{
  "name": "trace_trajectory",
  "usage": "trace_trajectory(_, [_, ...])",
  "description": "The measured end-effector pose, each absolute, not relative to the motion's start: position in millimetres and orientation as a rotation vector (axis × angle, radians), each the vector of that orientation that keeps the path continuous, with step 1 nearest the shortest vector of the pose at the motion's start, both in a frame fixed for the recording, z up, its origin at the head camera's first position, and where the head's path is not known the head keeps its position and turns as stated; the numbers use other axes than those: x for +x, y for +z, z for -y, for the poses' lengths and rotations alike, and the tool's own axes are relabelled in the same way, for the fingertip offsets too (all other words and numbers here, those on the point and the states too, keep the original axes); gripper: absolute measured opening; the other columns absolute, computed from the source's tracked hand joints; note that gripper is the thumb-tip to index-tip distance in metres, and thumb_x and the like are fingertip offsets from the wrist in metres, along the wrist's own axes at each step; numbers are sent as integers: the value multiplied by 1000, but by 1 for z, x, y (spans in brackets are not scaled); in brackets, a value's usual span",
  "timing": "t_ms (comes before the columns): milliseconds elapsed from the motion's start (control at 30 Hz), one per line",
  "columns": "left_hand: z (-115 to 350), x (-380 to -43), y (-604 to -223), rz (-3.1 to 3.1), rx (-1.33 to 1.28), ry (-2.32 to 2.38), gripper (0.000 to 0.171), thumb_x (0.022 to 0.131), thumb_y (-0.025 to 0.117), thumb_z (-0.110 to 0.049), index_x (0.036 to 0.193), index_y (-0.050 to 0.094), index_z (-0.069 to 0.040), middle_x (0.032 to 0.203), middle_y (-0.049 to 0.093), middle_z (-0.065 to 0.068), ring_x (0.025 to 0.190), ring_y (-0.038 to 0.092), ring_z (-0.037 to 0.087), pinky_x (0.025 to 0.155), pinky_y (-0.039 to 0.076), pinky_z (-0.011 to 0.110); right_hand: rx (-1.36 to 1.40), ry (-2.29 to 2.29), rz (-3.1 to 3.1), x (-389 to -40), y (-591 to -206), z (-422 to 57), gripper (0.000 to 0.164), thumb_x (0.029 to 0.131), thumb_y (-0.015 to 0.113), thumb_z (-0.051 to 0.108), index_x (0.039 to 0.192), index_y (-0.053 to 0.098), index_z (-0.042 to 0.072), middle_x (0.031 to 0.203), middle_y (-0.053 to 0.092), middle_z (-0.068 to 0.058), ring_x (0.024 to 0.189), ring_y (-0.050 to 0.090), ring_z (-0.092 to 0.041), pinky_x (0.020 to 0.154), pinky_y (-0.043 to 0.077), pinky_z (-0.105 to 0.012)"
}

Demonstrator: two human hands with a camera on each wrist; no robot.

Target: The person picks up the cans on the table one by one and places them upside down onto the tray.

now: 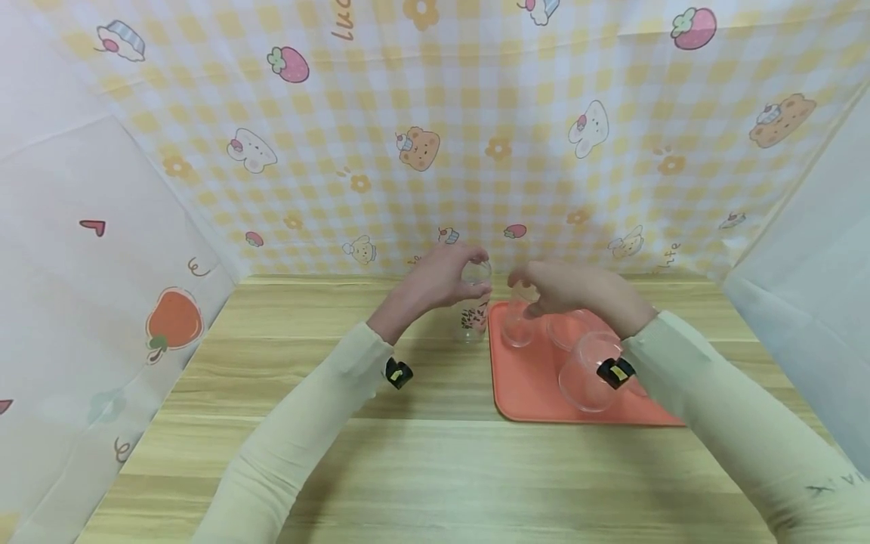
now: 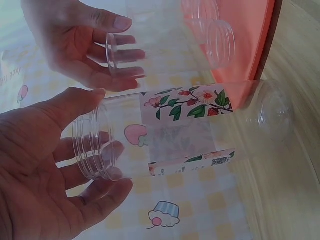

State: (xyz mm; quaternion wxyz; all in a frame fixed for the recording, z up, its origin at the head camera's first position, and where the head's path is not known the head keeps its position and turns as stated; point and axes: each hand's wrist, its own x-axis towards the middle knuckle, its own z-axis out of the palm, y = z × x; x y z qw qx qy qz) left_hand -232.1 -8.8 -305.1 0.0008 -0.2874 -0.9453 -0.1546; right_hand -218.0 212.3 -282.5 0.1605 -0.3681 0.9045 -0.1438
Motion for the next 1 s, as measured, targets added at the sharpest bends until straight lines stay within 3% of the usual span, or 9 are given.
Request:
trace_trajectory(333, [8,-233,-302,3014,-890,-508,54,91,77,-41,136,61,-15,133,63,-1,119,57,18,98,48,30,-1058,-326,-2596,-230,-284,-203,50,81,84,1,124,62,-12,121,65,-24,110,62,-45,85,57,-51])
trace_trajectory(567, [8,-233,-300,3041,-894,-508,55,91,77,-40,137,60,-14,134,62,0,119,57,18,100,46,30,-1021,-193,-2616,-234,-288,-199,49,81,86,8,123,64,-7,112,67,-20,101,65,-38,80,57,-47])
trace_trajectory(833, [5,-232,-298,3054,-894,-501,55,92,76,-38,139,60,-14,135,62,1,115,58,17,94,49,29,-987,-199,-2607,-234,-290,-199,51,82,85,10,125,62,-7,113,65,-22,96,65,-36,78,57,-48])
trace_trajectory(1000, [0,-232,-290,3129,-862,-438,53,93,75,-38,139,60,-16,134,62,-1,107,58,14,86,51,27,-970,-220,-2598,-233,-290,-201,52,83,85,10,126,61,-7,115,64,-23,102,64,-40,80,57,-49])
